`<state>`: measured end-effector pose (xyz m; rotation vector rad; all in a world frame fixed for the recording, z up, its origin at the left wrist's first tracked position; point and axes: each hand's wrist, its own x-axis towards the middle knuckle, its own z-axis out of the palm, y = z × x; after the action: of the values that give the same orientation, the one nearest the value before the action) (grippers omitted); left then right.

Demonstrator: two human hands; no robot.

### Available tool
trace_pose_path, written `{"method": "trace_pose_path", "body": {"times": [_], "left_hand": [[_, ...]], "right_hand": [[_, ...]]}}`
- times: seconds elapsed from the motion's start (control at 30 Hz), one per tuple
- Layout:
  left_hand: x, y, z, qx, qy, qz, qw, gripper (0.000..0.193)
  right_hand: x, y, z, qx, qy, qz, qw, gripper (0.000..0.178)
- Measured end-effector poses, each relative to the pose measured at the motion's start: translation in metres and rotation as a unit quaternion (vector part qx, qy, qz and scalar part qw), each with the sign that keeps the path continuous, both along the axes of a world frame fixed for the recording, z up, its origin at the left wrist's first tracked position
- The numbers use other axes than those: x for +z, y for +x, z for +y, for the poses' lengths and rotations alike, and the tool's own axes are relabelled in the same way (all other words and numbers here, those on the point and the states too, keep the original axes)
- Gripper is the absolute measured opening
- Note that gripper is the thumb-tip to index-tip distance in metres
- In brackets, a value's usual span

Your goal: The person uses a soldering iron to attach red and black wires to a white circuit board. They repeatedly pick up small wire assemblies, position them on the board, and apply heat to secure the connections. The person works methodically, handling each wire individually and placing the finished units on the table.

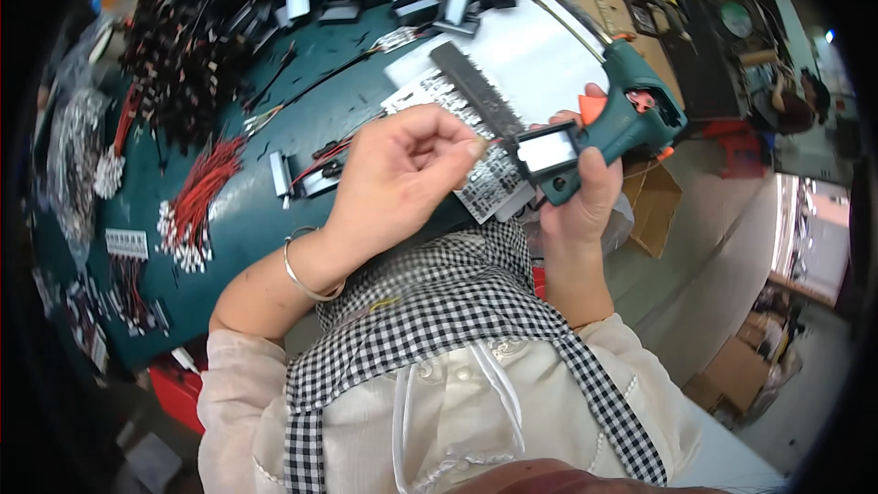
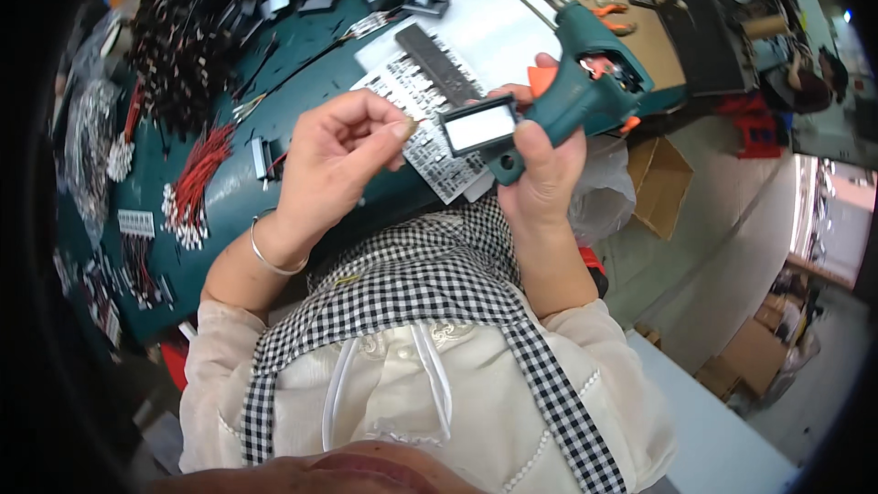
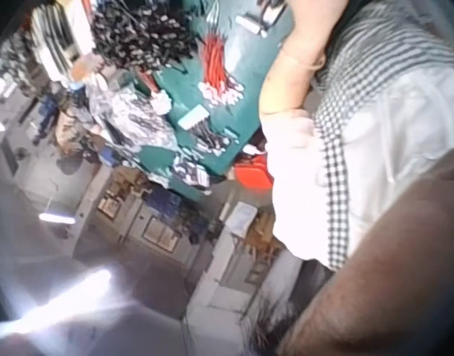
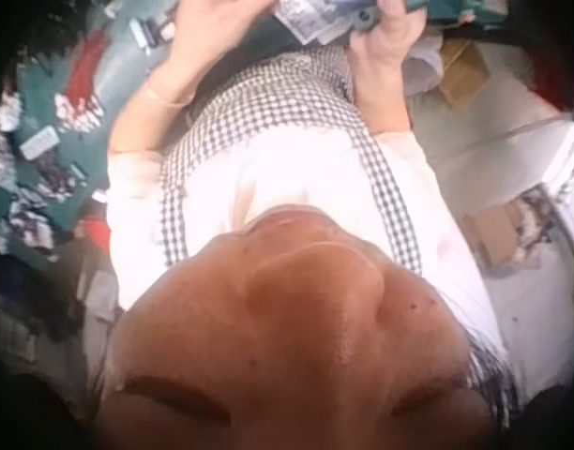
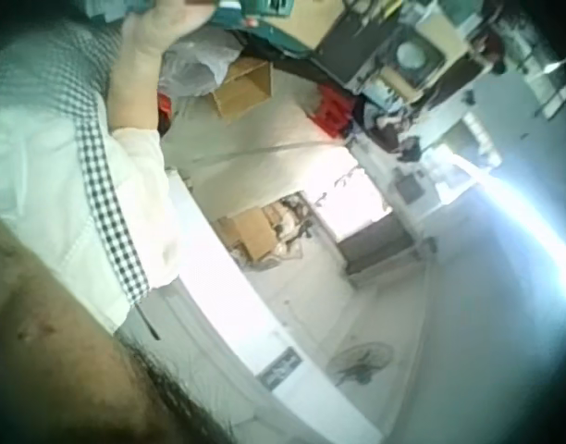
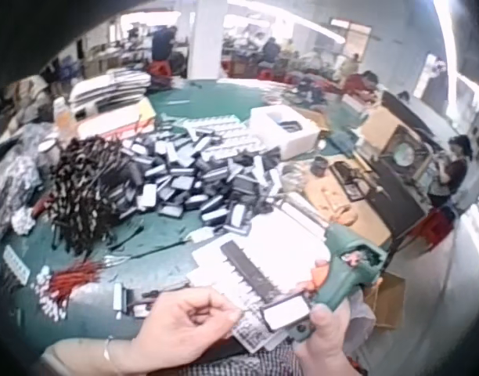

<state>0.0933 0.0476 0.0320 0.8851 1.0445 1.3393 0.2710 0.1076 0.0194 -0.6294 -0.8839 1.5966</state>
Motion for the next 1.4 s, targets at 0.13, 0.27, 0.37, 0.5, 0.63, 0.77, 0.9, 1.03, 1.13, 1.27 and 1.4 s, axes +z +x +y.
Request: {"method": "trace_pose_path", "body": {"times": [0.13, 0.27, 0.37, 0.5, 0.63, 0.77, 0.9, 1.03, 1.13, 1.27, 1.4], "left_hand": [[0.005, -0.004, -0.003, 0.014, 0.006, 0.098, 0.995, 0.007], [0.008, -0.008, -0.004, 0.012, 0.002, 0.154, 0.988, 0.006], [0.011, -0.010, -0.003, 0.007, 0.003, 0.183, 0.983, 0.006], [0.007, -0.011, -0.003, 0.011, 0.003, 0.201, 0.979, 0.007], [0.006, -0.011, -0.002, 0.017, 0.023, 0.218, 0.975, 0.005], [0.003, -0.009, -0.003, 0.041, 0.067, 0.260, 0.962, 0.005], [0.001, -0.009, -0.003, 0.040, 0.097, 0.295, 0.950, 0.005], [0.003, -0.007, -0.001, 0.041, 0.139, 0.313, 0.939, 0.004], [0.002, -0.007, -0.002, 0.047, 0.134, 0.317, 0.938, 0.004], [0.002, -0.007, -0.002, 0.053, 0.123, 0.313, 0.940, 0.004], [-0.003, -0.006, -0.002, 0.047, 0.135, 0.303, 0.942, 0.005]], "right_hand": [[-0.008, -0.003, 0.001, 0.010, 0.004, -0.034, 0.999, 0.084], [-0.009, -0.005, 0.003, 0.013, 0.016, -0.059, 0.998, 0.082], [-0.006, -0.006, 0.004, 0.016, -0.004, -0.045, 0.999, 0.085], [-0.012, -0.008, 0.005, 0.019, -0.008, -0.038, 0.999, 0.085], [-0.015, -0.009, 0.005, 0.007, 0.015, -0.075, 0.997, 0.084], [-0.013, -0.007, 0.005, 0.024, -0.016, -0.040, 0.999, 0.086], [-0.015, -0.006, 0.005, 0.021, -0.013, -0.041, 0.999, 0.086], [-0.015, -0.004, 0.004, 0.022, -0.017, -0.044, 0.999, 0.086], [-0.014, -0.005, 0.004, 0.024, -0.022, -0.039, 0.999, 0.085], [-0.015, -0.003, 0.005, 0.032, -0.012, -0.040, 0.999, 0.085], [-0.017, -0.001, 0.005, 0.045, -0.008, -0.039, 0.998, 0.085]]}}
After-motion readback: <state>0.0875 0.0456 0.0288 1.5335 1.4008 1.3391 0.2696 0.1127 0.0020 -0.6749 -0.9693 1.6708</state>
